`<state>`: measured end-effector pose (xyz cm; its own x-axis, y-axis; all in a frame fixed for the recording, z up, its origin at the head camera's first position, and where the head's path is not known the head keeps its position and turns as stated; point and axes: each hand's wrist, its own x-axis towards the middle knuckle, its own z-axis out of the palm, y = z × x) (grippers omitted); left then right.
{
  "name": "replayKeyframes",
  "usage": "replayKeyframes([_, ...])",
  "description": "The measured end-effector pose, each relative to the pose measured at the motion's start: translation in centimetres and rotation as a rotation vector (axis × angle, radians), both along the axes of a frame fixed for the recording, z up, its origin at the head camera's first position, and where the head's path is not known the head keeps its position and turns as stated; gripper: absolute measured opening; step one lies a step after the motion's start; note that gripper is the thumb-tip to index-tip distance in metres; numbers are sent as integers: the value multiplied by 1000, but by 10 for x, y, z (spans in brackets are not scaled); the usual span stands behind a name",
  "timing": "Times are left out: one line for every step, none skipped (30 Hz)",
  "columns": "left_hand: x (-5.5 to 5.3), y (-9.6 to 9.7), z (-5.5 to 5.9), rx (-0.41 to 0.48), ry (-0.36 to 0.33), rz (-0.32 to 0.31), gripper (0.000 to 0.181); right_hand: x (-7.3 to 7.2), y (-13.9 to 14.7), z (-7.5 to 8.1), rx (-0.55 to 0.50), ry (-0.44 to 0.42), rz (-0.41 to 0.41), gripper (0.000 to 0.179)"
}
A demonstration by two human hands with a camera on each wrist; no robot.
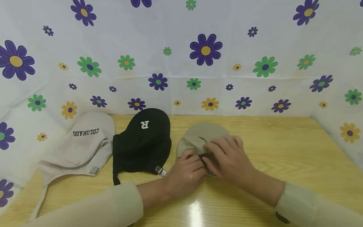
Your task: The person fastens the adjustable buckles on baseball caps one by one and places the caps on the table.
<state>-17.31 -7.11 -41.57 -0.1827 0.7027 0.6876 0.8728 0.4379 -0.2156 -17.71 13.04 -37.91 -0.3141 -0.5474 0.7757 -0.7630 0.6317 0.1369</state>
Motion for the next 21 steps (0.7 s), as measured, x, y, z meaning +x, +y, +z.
replayKeyframes([0, 0, 0, -2, 4, 5, 4, -1, -1, 3, 21, -9, -9, 29])
replayKeyframes([1, 0, 1, -2, 6, 7, 5, -1, -2, 6, 45, -25, -19, 28])
replayKeyframes([1, 0, 1, -2, 7, 9, 5, -2, -2, 9, 72, -35, -31, 25])
replayKeyframes([1, 0, 1, -3, 10, 10, 6, -2, -2, 12, 95, -44, -41, 23])
replayKeyframes([1, 0, 2, -2, 10, 11, 6, -3, -2, 15, 112, -54, -46, 21])
replayKeyframes([1, 1, 2, -3, 11, 13, 6, -3, -1, 18, 120, -59, -46, 20])
replayKeyframes([2, 1, 2, -5, 12, 12, 5, -4, -1, 21, 123, -65, -45, 20])
replayKeyframes([2, 1, 3, -10, 18, 10, 4, -5, 0, 23, 123, -74, -43, 20])
replayKeyframes([2, 1, 3, -19, 26, 7, 5, -6, 0, 26, 118, -82, -40, 19])
replayKeyframes([2, 1, 3, -28, 36, 3, 7, -7, 1, 28, 107, -94, -33, 19])
replayKeyframes([2, 1, 3, -38, 47, -1, 8, -8, 2, 31, 95, -111, -31, 18])
replayKeyframes([2, 1, 4, -45, 57, -5, 11, -10, 3, 33, 83, -130, -31, 18])
replayKeyframes([2, 1, 3, -51, 68, -11, 13, -11, 3, 36, 74, -152, -36, 18])
replayKeyframes([2, 1, 3, -56, 80, -15, 15, -12, 4, 39, 65, -175, -44, 18])
replayKeyframes([3, 1, 3, -61, 86, -19, 16, -13, 5, 41, 58, -197, -52, 18])
replayKeyframes([3, 1, 3, -61, 88, -24, 18, -14, 6, 44, 54, -222, -64, 18])
replayKeyframes([3, 1, 2, -60, 90, -29, 19, -14, 7, 46, 51, -253, -77, 18])
replayKeyframes([3, 2, 2, -58, 89, -34, 21, -15, 8, 49, 50, -286, -86, 18])
replayKeyframes([3, 2, 2, -56, 93, -38, 22, -15, 9, 52, 51, -320, -97, 17])
replayKeyframes([3, 2, 2, -55, 99, -41, 23, -15, 10, 54, 52, -355, -107, 16])
replayKeyframes([3, 2, 2, -53, 102, -44, 24, -16, 11, 57, 52, -389, -117, 15])
